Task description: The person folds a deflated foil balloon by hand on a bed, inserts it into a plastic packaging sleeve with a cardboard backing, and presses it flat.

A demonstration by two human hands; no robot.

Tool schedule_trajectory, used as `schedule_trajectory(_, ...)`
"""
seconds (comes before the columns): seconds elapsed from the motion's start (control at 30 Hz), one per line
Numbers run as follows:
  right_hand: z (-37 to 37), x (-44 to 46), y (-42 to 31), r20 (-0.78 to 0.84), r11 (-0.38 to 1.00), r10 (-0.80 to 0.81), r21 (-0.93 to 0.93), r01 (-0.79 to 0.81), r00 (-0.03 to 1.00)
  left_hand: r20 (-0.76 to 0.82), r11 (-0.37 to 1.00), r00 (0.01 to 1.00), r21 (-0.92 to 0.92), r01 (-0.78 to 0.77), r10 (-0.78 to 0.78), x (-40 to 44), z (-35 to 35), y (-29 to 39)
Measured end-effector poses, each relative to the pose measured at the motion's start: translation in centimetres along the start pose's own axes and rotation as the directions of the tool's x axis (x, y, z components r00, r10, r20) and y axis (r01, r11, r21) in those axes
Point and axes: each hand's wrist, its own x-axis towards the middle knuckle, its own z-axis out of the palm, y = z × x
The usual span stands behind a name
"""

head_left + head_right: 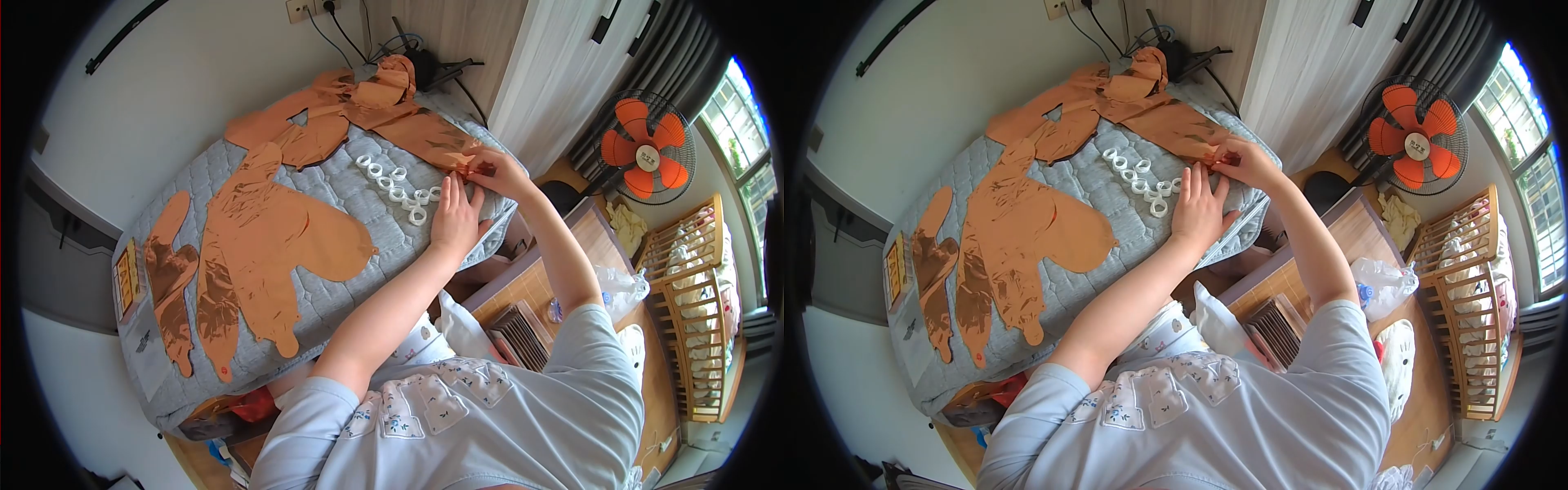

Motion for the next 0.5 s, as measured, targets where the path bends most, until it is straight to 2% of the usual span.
schedule_trajectory(0.03,0.1,0.2,-0.3,-0.002,0.977,-0.146,-0.159,0.144,0.989,-0.002,1.0,1.0,0.002,-0.001,0.001,0.0,0.0,0.0)
schedule_trajectory(0.07,0.2,0.2,-0.6,-0.002,0.977,-0.146,-0.158,0.144,0.989,-0.002,1.0,1.0,0.002,0.0,0.0,0.0,0.0,0.0)
schedule_trajectory(0.13,0.5,0.1,-1.2,-0.055,0.989,-0.012,-0.146,0.004,0.998,-0.011,1.0,1.0,0.003,0.003,-0.003,-0.1,0.0,0.0)
schedule_trajectory(0.27,0.8,0.3,-0.4,-0.124,0.98,-0.025,-0.198,0.0,0.992,-0.03,1.0,1.0,0.02,0.001,0.0,-0.1,0.2,0.0)
schedule_trajectory(0.33,0.8,0.5,-1.0,-0.152,0.961,0.15,-0.212,-0.18,0.977,-0.042,1.0,0.999,0.006,-0.008,0.008,-0.1,0.3,0.0)
schedule_trajectory(0.37,0.8,0.7,-0.9,-0.153,0.96,0.15,-0.212,-0.18,0.977,-0.042,1.0,0.999,0.006,-0.009,0.009,-0.1,0.3,-0.1)
schedule_trajectory(0.43,1.0,1.1,-0.4,-0.202,0.925,-0.079,-0.379,-0.004,0.976,-0.022,1.0,0.999,-0.001,-0.028,0.028,-0.1,0.1,-0.2)
schedule_trajectory(0.5,0.7,1.4,-0.9,-0.207,0.938,-0.032,-0.343,-0.042,0.978,-0.014,1.0,1.0,-0.004,-0.024,0.024,-0.1,0.1,-0.1)
